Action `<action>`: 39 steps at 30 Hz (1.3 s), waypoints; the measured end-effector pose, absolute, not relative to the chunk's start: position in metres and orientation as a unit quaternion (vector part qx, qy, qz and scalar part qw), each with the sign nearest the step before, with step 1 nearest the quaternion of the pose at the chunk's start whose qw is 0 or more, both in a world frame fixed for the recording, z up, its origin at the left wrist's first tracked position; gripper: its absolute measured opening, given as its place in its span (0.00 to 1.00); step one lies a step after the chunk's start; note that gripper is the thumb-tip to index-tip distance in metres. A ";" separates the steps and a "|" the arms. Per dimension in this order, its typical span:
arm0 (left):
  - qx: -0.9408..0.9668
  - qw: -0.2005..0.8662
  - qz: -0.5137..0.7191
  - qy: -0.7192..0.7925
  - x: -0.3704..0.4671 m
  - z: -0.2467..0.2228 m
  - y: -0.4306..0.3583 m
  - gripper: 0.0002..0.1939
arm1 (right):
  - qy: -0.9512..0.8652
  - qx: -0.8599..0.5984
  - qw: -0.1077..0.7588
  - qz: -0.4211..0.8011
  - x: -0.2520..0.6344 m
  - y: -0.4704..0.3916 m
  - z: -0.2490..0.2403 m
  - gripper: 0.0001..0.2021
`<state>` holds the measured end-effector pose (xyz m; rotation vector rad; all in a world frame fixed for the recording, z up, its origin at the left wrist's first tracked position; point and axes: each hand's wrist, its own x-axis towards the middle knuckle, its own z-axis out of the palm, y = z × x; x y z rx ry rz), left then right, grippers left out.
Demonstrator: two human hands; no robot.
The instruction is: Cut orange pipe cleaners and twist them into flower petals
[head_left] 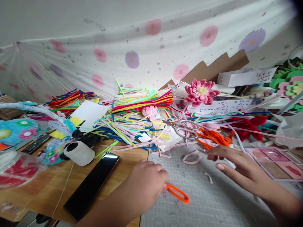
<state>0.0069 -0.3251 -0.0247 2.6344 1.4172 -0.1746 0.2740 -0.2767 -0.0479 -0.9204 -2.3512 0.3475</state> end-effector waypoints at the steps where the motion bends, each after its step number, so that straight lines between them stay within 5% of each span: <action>1: 0.872 0.072 -0.045 0.482 0.003 -0.023 -0.327 0.08 | -0.891 -0.345 0.272 0.113 0.275 -0.277 -0.046 0.10; 9: 0.834 0.111 0.043 0.539 -0.037 -0.026 -0.335 0.10 | -0.959 -0.259 0.105 -0.045 0.216 -0.306 -0.065 0.13; 13: 0.796 0.072 0.120 0.589 -0.043 -0.010 -0.299 0.13 | -0.970 -0.183 0.133 -0.091 0.183 -0.319 -0.093 0.07; 21: 0.715 0.021 0.017 0.698 -0.017 -0.017 -0.186 0.20 | -0.951 -0.227 0.169 -0.124 0.207 -0.315 -0.093 0.11; 33: 0.648 0.200 0.145 0.720 -0.020 -0.024 -0.158 0.16 | -0.918 -0.375 0.114 0.059 0.256 -0.320 -0.069 0.11; 39: 0.669 0.340 0.280 0.599 -0.013 -0.010 -0.190 0.15 | -0.866 -0.404 0.209 0.210 0.255 -0.301 -0.041 0.10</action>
